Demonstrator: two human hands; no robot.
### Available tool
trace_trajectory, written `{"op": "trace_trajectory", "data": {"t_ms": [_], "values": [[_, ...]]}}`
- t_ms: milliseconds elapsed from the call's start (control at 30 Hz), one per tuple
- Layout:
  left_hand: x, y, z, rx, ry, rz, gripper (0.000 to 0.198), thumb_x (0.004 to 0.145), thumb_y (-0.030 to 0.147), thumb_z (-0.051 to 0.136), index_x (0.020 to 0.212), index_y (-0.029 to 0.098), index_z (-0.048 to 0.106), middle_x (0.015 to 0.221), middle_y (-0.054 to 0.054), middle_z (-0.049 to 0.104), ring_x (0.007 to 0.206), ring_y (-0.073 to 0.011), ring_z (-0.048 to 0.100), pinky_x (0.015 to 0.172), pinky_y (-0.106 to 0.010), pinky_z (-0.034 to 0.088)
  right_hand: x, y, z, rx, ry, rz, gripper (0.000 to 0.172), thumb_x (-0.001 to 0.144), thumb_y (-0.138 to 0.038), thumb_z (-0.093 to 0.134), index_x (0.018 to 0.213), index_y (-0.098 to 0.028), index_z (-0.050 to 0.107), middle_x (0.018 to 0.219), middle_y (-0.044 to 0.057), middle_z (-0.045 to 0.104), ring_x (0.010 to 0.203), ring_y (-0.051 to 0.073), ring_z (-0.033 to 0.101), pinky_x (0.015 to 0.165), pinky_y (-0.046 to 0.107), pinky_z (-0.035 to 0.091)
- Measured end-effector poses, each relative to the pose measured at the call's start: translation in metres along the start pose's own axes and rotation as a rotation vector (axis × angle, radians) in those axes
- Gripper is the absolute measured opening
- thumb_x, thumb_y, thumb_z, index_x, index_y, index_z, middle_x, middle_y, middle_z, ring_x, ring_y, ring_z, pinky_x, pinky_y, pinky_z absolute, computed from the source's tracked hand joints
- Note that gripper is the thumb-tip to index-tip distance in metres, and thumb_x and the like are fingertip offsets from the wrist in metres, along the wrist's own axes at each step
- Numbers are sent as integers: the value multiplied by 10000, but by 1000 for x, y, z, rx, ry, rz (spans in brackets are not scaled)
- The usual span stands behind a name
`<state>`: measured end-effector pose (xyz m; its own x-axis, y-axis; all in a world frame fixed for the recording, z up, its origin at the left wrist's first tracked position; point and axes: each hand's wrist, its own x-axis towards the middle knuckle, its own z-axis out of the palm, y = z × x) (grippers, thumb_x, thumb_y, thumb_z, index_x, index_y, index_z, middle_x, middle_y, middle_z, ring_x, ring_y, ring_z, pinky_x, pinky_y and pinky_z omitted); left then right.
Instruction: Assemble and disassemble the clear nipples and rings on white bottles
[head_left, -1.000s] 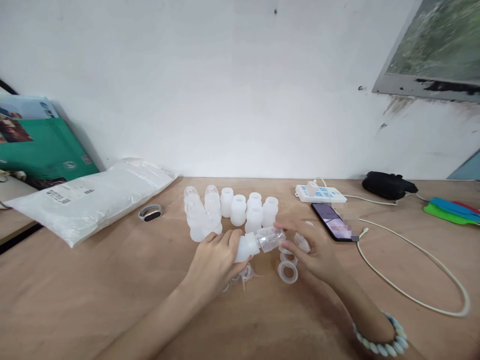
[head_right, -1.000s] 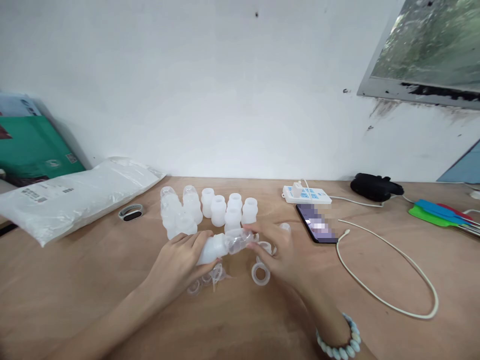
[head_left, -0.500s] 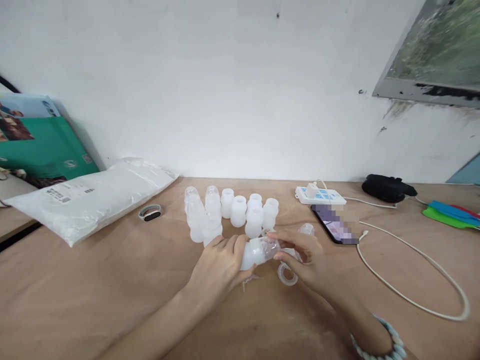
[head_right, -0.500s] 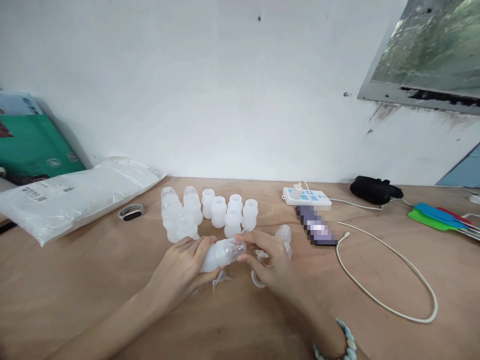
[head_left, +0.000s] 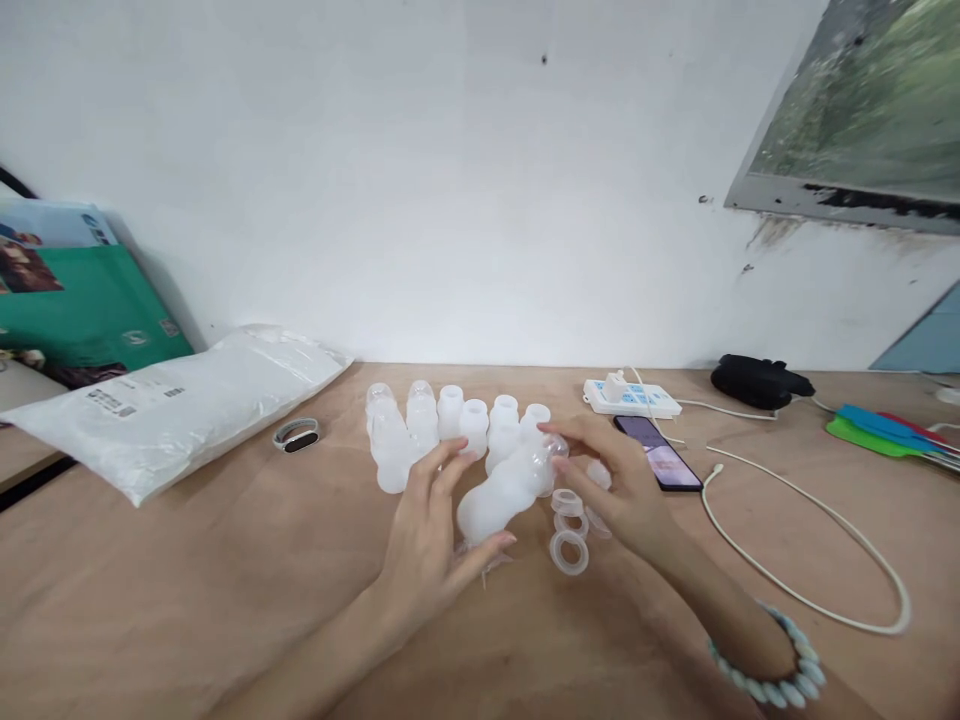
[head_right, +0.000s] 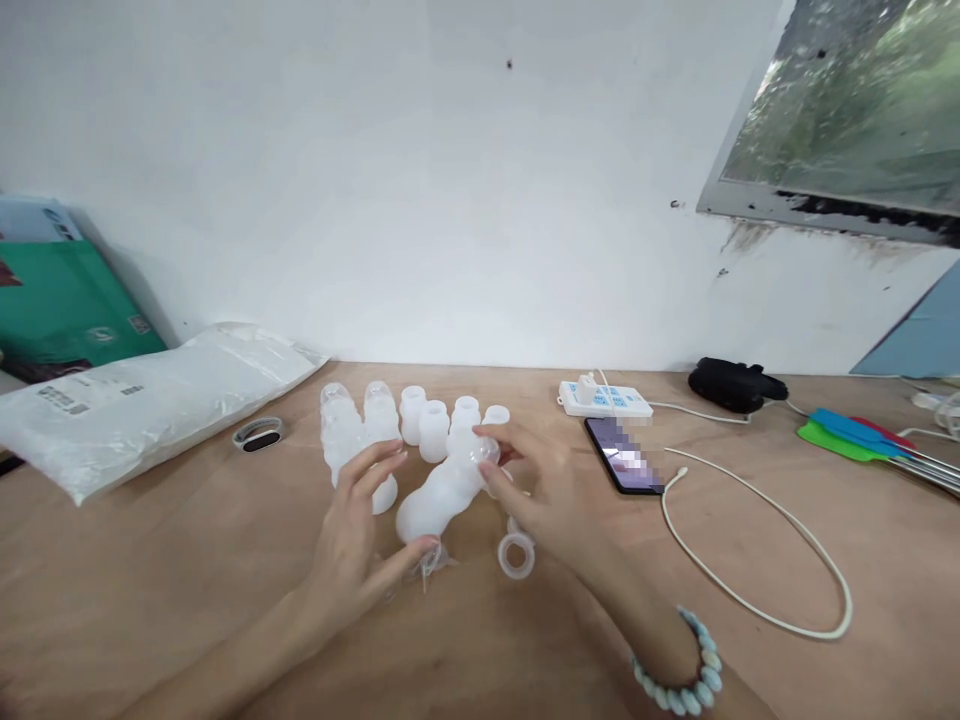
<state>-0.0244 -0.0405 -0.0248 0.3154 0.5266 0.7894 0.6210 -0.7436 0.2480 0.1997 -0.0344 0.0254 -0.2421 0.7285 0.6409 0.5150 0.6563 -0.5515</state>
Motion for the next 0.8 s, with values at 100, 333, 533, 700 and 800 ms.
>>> {"op": "trace_trajectory", "data": {"t_ms": [100,333,533,700,800], "values": [[-6,-1,2,13,184,138,417,934,288,523,1317,228,370,1230,-145,522,1118,-293,556,900,-445,492,21,-3,1,-85,-77,-8,225,913,-266,577,1106,-200,672,900,44,670,813,185,631,757,318,509],[-19,-3,5,21,194,275,347,839,170,504,1160,281,437,988,-52,657,923,-260,625,816,-423,442,75,-8,55,-242,-244,-2,255,885,-175,601,1128,-137,667,973,62,677,828,176,620,765,295,472],[-27,2,9,2,153,381,207,860,187,507,1057,248,530,875,-16,712,915,-220,626,816,-383,387,105,-1,92,-327,-306,5,262,898,-223,605,1142,-164,678,951,65,671,876,198,628,777,297,451],[-35,-1,14,-2,118,399,259,830,204,533,1079,276,538,921,-8,742,921,-223,641,829,-397,364,110,3,101,-339,-322,-9,263,894,-252,628,1127,-140,679,942,83,679,888,215,625,783,315,448],[-38,-2,16,8,107,402,246,827,212,524,1057,296,545,910,4,750,910,-222,647,832,-402,355,109,2,95,-324,-311,-7,253,898,-271,636,1116,-150,677,912,67,688,863,204,627,780,312,451]]}}
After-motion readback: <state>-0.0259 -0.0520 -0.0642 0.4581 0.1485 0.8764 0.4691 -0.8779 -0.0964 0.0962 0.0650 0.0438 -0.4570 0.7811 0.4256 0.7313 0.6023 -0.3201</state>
